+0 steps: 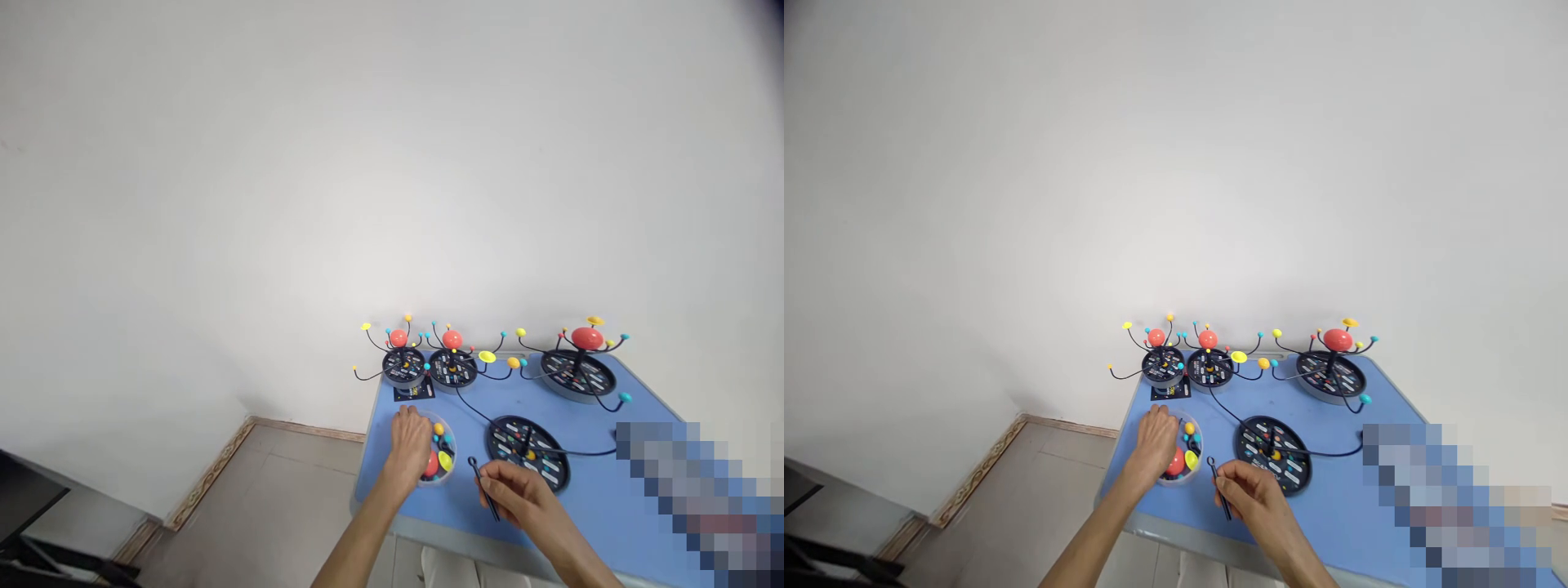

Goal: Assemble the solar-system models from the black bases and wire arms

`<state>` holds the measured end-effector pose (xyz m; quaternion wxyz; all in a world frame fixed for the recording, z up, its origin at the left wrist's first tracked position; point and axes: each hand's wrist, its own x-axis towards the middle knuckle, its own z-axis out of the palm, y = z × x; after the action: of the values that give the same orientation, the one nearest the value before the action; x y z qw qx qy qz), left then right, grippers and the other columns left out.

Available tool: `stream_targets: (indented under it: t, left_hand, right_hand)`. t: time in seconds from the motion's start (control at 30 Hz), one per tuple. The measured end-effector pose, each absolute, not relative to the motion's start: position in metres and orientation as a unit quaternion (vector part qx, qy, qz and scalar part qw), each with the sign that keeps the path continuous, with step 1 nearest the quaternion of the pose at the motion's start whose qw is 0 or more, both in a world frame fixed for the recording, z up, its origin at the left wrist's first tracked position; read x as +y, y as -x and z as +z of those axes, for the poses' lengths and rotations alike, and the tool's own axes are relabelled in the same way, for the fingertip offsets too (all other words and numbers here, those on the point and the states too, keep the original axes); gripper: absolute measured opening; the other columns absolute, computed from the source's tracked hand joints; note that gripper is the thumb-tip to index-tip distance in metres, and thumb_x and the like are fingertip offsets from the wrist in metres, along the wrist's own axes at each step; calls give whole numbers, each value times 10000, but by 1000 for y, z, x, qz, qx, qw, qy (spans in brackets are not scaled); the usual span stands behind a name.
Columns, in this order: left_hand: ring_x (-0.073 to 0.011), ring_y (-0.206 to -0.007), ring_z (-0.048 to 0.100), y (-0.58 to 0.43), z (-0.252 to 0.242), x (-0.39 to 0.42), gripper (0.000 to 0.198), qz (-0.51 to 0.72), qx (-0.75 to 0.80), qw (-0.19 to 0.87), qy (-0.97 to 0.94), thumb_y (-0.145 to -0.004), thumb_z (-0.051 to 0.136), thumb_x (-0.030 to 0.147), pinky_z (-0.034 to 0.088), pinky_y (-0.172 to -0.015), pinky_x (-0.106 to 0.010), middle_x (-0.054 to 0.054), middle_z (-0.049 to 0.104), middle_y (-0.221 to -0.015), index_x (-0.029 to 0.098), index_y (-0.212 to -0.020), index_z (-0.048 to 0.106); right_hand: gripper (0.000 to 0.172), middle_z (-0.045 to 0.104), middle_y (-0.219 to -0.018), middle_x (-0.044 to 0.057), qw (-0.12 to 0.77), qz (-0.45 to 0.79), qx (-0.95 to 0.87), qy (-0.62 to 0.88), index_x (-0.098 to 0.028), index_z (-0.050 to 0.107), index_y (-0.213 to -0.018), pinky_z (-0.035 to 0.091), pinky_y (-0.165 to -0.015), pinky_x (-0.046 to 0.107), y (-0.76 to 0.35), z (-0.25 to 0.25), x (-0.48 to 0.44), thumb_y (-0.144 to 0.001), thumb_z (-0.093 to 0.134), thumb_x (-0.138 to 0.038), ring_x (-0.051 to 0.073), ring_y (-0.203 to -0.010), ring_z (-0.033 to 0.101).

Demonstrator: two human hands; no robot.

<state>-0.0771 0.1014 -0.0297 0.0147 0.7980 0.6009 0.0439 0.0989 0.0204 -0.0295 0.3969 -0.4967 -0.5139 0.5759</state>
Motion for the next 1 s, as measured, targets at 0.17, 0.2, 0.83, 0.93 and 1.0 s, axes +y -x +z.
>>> stream_targets:
  t: [0.17, 0.2, 0.83, 0.93, 1.0]
  left_hand:
    - [-284, -1014, 624, 78, -20, 110, 314, 18, 608, 52, -792, -791, 473, -45, 451, -798, -330, -176, 703, -973, 118, -882, 726]
    - [-285, -1026, 623, 79, -18, 110, 302, 20, 610, 59, -790, -788, 485, -37, 446, -802, -328, -173, 703, -987, 121, -886, 722]
    - [-67, -416, 478, 56, -17, 20, 488, 511, 423, 509, -548, -796, 650, 598, 364, -384, -182, -12, 641, -688, 156, -1001, 673]
    - [-70, -439, 498, 53, -16, 11, 528, 513, 399, 521, -553, -788, 664, 622, 394, -410, -189, -30, 650, -692, 148, -1013, 720]
    - [-75, -451, 509, 55, -14, 9, 523, 509, 385, 524, -564, -772, 697, 605, 408, -426, -192, -33, 658, -683, 150, -1028, 729]
  right_hand:
    - [440, 586, -616, -12, 413, 600, -483, 485, -198, 613, -665, 225, -485, 250, -110, -30, 9, -682, 634, -637, 96, -495, 341]
    - [441, 577, -608, -15, 416, 601, -481, 484, -198, 616, -663, 226, -485, 252, -112, -32, 8, -685, 636, -639, 97, -497, 343]
    - [417, 571, -604, -11, 460, 597, -483, 445, -191, 686, -693, 255, -488, 254, -108, -19, -3, -678, 673, -607, 103, -513, 342]
    - [416, 519, -573, -22, 439, 581, -523, 443, -185, 671, -632, 242, -498, 264, -107, -10, 1, -700, 648, -595, 101, -516, 297]
    - [424, 497, -561, -26, 429, 571, -551, 432, -182, 674, -622, 245, -514, 272, -108, -5, 2, -714, 635, -593, 106, -525, 297]
